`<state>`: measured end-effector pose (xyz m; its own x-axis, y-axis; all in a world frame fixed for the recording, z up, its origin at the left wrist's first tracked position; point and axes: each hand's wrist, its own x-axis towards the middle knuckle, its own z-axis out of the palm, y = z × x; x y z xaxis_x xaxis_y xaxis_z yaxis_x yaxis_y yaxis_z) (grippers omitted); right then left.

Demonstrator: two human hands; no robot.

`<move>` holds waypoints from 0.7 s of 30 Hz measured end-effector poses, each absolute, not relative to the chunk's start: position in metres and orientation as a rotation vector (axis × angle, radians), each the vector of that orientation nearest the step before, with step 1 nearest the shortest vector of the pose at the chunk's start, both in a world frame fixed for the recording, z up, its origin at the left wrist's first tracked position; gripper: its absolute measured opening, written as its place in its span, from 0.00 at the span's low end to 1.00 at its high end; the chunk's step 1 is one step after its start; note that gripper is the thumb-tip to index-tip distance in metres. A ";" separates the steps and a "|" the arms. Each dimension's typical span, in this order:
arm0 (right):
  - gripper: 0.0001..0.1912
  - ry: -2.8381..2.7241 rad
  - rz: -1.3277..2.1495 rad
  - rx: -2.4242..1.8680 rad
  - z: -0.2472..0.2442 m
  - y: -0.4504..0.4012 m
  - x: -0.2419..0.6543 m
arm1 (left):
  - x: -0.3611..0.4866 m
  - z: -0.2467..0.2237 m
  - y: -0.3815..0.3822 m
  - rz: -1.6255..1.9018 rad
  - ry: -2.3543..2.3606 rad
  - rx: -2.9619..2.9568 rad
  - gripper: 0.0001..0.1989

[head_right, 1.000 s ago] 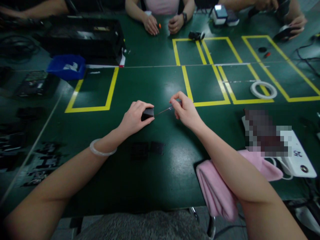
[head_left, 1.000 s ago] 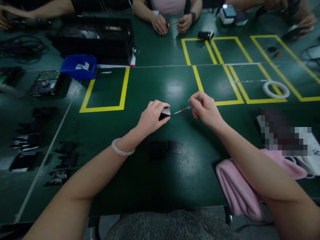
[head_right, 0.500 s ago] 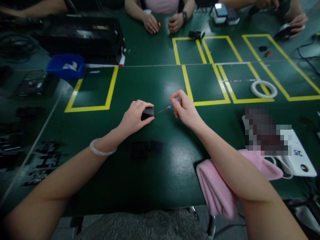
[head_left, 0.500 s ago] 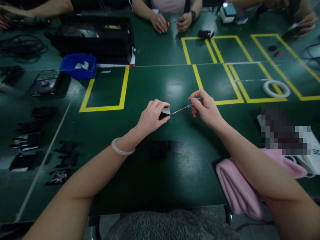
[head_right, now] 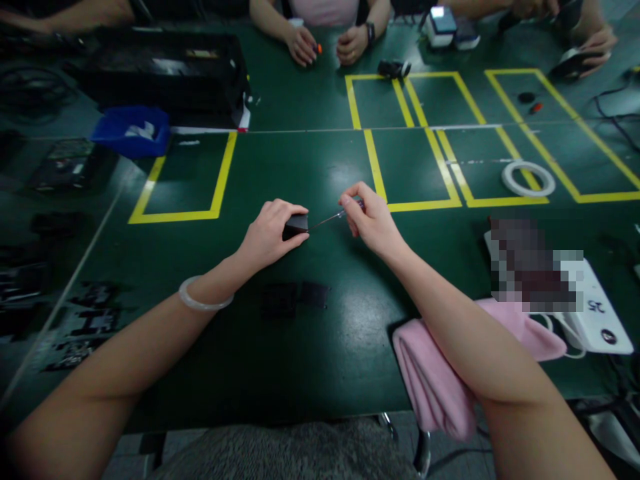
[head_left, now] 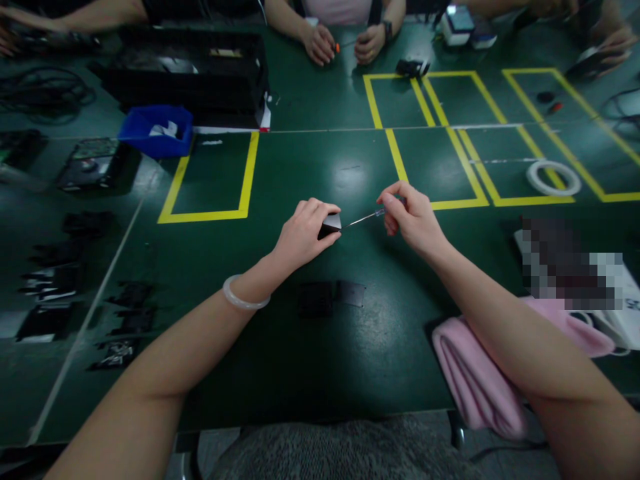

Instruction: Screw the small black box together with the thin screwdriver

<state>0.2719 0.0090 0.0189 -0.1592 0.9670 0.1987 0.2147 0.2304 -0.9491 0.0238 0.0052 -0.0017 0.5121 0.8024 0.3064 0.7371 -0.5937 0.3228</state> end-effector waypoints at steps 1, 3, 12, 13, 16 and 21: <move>0.18 -1.583 1.019 -1.153 0.019 0.009 0.272 | 0.024 -0.002 0.005 0.644 1.333 2.599 0.18; 0.16 -1.588 1.023 -1.158 0.019 0.009 0.272 | 0.024 -0.002 0.005 0.644 1.332 2.600 0.18; 0.17 -1.596 1.018 -1.147 0.020 0.009 0.272 | 0.024 -0.003 0.005 0.655 1.339 2.588 0.18; 0.18 -1.601 1.014 -1.161 0.020 0.009 0.273 | 0.024 -0.003 0.005 0.655 1.339 2.590 0.18; 0.15 -1.592 1.028 -1.136 0.020 0.009 0.272 | 0.024 -0.002 0.005 0.653 1.331 2.595 0.19; 0.13 -1.576 1.050 -1.112 0.021 0.009 0.272 | 0.023 -0.002 0.005 0.656 1.324 2.594 0.19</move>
